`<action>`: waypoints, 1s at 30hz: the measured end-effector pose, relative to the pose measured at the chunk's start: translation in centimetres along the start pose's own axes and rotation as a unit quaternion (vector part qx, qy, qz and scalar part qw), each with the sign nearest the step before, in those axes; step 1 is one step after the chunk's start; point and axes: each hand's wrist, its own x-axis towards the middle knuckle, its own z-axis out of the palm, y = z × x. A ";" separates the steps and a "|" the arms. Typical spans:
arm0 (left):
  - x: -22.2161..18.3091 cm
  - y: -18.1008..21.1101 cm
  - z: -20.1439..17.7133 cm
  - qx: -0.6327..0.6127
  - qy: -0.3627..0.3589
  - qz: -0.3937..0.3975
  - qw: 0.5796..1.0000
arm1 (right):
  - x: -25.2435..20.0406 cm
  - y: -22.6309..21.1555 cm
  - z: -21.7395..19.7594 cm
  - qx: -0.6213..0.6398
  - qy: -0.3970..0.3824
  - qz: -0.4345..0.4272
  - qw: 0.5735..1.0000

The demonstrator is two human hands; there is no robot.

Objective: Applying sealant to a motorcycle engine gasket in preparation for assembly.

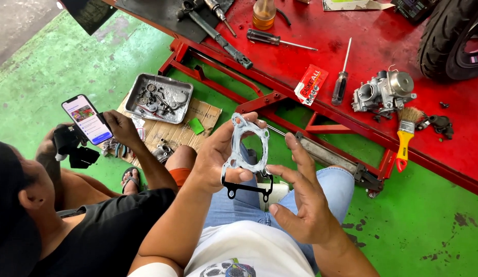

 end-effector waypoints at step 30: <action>-1.2 -0.8 0.2 0.017 0.011 0.100 0.995 | 0.3 -0.2 0.3 0.110 -0.011 0.007 0.994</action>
